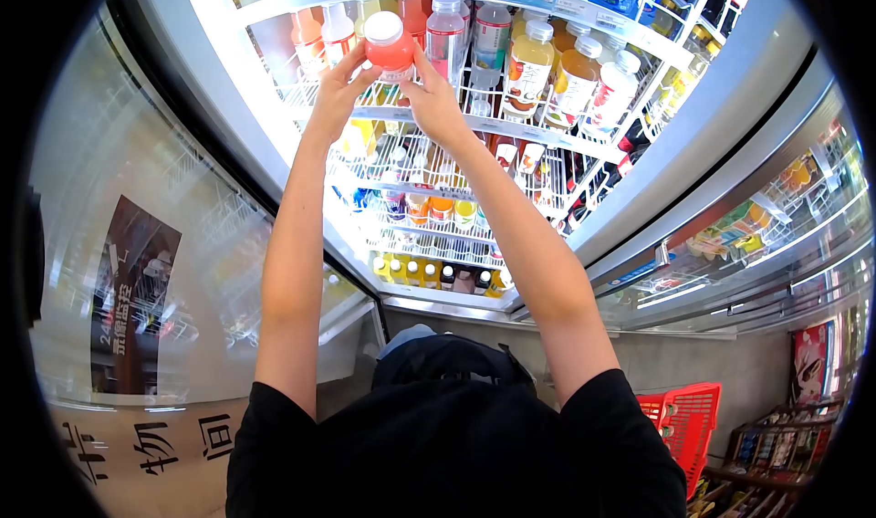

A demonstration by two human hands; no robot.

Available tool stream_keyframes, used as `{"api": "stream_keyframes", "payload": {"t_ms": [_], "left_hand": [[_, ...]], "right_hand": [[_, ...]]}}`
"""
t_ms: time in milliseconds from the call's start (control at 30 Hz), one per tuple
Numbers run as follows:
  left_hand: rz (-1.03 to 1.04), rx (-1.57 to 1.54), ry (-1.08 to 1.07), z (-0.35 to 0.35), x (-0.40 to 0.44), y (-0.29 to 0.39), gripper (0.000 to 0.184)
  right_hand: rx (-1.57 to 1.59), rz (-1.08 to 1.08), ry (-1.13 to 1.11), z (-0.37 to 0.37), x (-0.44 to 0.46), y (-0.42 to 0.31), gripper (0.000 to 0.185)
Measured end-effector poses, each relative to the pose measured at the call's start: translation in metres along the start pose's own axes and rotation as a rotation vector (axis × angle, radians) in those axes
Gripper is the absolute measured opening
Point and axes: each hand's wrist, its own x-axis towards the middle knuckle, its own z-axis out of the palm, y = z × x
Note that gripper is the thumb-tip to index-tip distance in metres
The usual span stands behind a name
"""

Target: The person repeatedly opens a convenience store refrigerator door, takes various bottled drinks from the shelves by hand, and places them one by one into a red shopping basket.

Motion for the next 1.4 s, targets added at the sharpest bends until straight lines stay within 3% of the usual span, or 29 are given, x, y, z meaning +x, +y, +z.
{"api": "stream_keyframes", "payload": {"t_ms": [233,300,367,567,767,833,900,1100,1400], "left_hand": [[0.031,0.045,0.116,0.013,-0.025,0.041,0.066],[-0.03,-0.106,0.053,0.019,-0.038,0.056,0.067],[-0.044,-0.078,0.045,0.028,-0.054,0.061,0.067],[-0.127,-0.247,0.174,0.075,-0.109,0.064,0.062],[-0.165,-0.506,0.3,0.14,-0.154,0.087,0.056],[-0.184,-0.576,0.328,0.164,-0.17,0.096,0.056],[-0.191,-0.583,0.335,0.188,-0.187,0.109,0.055],[-0.281,-0.624,0.389,0.231,-0.234,0.13,0.048],[-0.389,-0.894,0.326,0.292,-0.29,0.139,0.055]], "right_hand": [[-0.136,-0.008,-0.041,-0.008,-0.025,-0.052,0.059],[-0.14,0.065,-0.072,-0.012,-0.039,-0.068,0.057],[-0.164,-0.044,-0.072,-0.015,-0.052,-0.062,0.058],[-0.152,-0.105,-0.073,-0.036,-0.102,-0.068,0.061],[-0.048,-0.018,-0.149,-0.064,-0.165,-0.1,0.062],[-0.118,-0.088,-0.14,-0.072,-0.186,-0.103,0.063],[0.058,-0.007,-0.083,-0.071,-0.211,-0.112,0.063],[0.147,0.031,0.032,-0.081,-0.27,-0.133,0.061],[-0.013,0.127,0.152,-0.122,-0.341,-0.159,0.059]]}}
